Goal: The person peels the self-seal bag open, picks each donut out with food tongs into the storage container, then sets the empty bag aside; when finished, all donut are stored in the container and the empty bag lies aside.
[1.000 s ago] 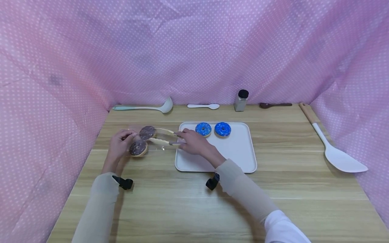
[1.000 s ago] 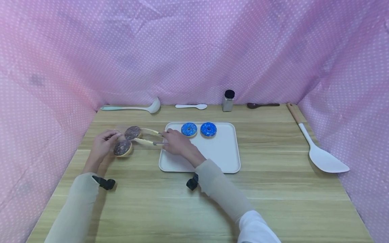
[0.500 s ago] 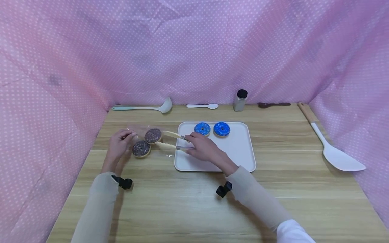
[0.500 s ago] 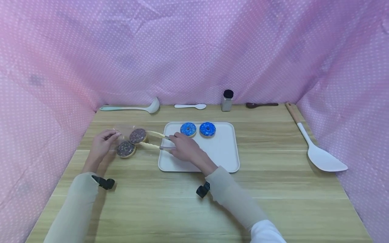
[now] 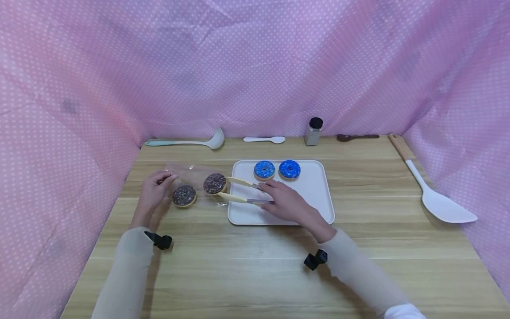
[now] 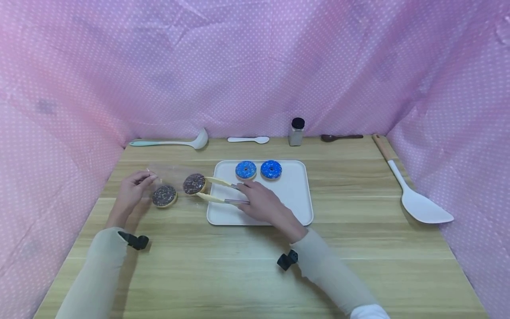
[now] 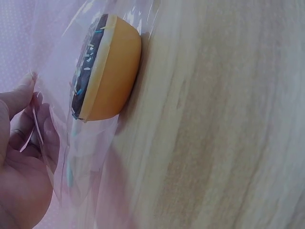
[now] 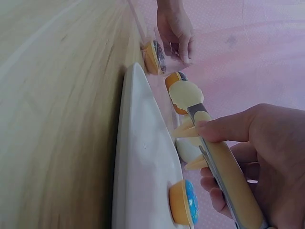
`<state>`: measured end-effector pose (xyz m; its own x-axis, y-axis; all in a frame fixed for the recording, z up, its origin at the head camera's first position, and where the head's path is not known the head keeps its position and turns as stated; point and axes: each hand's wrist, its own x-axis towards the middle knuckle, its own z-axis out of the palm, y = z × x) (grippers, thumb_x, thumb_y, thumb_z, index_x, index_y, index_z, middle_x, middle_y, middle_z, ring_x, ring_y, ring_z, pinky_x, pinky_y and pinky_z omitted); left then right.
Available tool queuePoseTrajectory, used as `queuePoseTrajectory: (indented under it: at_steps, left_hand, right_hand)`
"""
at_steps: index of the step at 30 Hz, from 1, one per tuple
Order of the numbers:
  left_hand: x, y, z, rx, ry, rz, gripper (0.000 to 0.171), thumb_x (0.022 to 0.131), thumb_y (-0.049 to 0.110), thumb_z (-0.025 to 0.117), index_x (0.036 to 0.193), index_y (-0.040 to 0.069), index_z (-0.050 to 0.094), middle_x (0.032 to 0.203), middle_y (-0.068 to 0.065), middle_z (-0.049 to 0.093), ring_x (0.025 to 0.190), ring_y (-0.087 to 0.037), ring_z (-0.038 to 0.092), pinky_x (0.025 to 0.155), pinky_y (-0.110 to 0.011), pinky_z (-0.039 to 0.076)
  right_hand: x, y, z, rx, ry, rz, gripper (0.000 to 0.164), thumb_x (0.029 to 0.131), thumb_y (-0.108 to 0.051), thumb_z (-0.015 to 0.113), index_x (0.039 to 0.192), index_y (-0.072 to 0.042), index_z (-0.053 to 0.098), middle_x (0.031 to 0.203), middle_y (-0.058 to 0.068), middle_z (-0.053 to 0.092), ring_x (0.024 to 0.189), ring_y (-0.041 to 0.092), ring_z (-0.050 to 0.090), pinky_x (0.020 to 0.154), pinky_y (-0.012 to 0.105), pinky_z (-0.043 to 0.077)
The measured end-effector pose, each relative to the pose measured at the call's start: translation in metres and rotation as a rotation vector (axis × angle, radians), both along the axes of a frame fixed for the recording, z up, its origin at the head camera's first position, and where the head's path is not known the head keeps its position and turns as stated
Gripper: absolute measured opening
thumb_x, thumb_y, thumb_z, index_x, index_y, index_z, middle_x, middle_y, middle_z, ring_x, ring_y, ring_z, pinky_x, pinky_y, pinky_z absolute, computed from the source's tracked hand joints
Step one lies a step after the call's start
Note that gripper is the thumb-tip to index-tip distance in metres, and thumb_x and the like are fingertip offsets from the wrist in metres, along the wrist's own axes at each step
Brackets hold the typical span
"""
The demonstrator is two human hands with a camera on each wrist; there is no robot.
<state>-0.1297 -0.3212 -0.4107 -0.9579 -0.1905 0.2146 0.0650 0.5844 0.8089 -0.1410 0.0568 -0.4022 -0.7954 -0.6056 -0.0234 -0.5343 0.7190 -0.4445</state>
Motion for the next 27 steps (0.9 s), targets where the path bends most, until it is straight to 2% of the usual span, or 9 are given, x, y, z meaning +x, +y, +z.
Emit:
queuePoseTrajectory:
  at_steps: [3, 7, 12, 16, 20, 27]
  left_hand:
    - [-0.002, -0.002, -0.003, 0.011, -0.008, 0.001, 0.02, 0.092, 0.008, 0.063, 0.102, -0.009, 0.068, 0.1, -0.017, 0.061, 0.082, -0.002, 0.054, 0.069, -0.007, 0.042]
    - [-0.008, -0.011, -0.016, 0.026, -0.022, -0.001, 0.021, 0.093, 0.012, 0.063, 0.103, -0.006, 0.069, 0.101, -0.012, 0.061, 0.083, 0.0, 0.053, 0.068, -0.006, 0.042]
    - [-0.015, -0.021, -0.03, 0.016, -0.031, 0.012, 0.027, 0.093, 0.022, 0.063, 0.105, -0.001, 0.07, 0.097, 0.006, 0.061, 0.085, 0.003, 0.052, 0.071, -0.008, 0.042]
    - [-0.014, -0.024, -0.032, 0.004, -0.044, 0.022, 0.031, 0.093, 0.028, 0.063, 0.106, 0.001, 0.07, 0.092, 0.02, 0.057, 0.086, 0.004, 0.052, 0.072, -0.009, 0.042]
    - [-0.012, -0.021, -0.027, -0.001, -0.046, 0.018, 0.03, 0.094, 0.026, 0.062, 0.107, 0.0, 0.069, 0.093, 0.018, 0.057, 0.086, 0.006, 0.052, 0.073, -0.007, 0.042]
    - [-0.013, -0.021, -0.032, 0.013, -0.033, 0.018, 0.027, 0.094, 0.022, 0.062, 0.105, -0.002, 0.069, 0.091, 0.022, 0.055, 0.085, 0.007, 0.052, 0.073, -0.006, 0.042]
  right_hand:
    - [0.005, 0.013, 0.002, -0.022, 0.008, -0.006, 0.056, 0.086, -0.029, 0.071, 0.137, -0.015, 0.052, 0.131, 0.005, 0.057, 0.114, 0.018, 0.056, 0.095, 0.038, 0.049]
    - [0.011, 0.03, 0.003, -0.035, 0.008, -0.021, 0.057, 0.086, -0.029, 0.071, 0.138, -0.014, 0.052, 0.128, 0.006, 0.058, 0.111, 0.02, 0.056, 0.095, 0.039, 0.049]
    - [0.02, 0.047, 0.002, -0.044, -0.026, -0.051, 0.058, 0.087, -0.031, 0.07, 0.139, -0.013, 0.05, 0.129, 0.006, 0.057, 0.108, 0.019, 0.056, 0.093, 0.039, 0.05]
    - [0.027, 0.059, -0.002, -0.034, -0.032, -0.072, 0.058, 0.088, -0.032, 0.069, 0.139, -0.012, 0.049, 0.126, 0.005, 0.058, 0.101, 0.016, 0.055, 0.088, 0.036, 0.05]
    - [0.034, 0.07, -0.005, -0.032, -0.028, -0.088, 0.058, 0.088, -0.032, 0.069, 0.138, -0.011, 0.05, 0.125, 0.004, 0.058, 0.099, 0.015, 0.055, 0.087, 0.035, 0.051]
    - [0.044, 0.088, -0.012, -0.047, -0.04, -0.113, 0.059, 0.088, -0.033, 0.069, 0.139, -0.011, 0.05, 0.125, 0.005, 0.058, 0.108, 0.019, 0.056, 0.094, 0.042, 0.05]
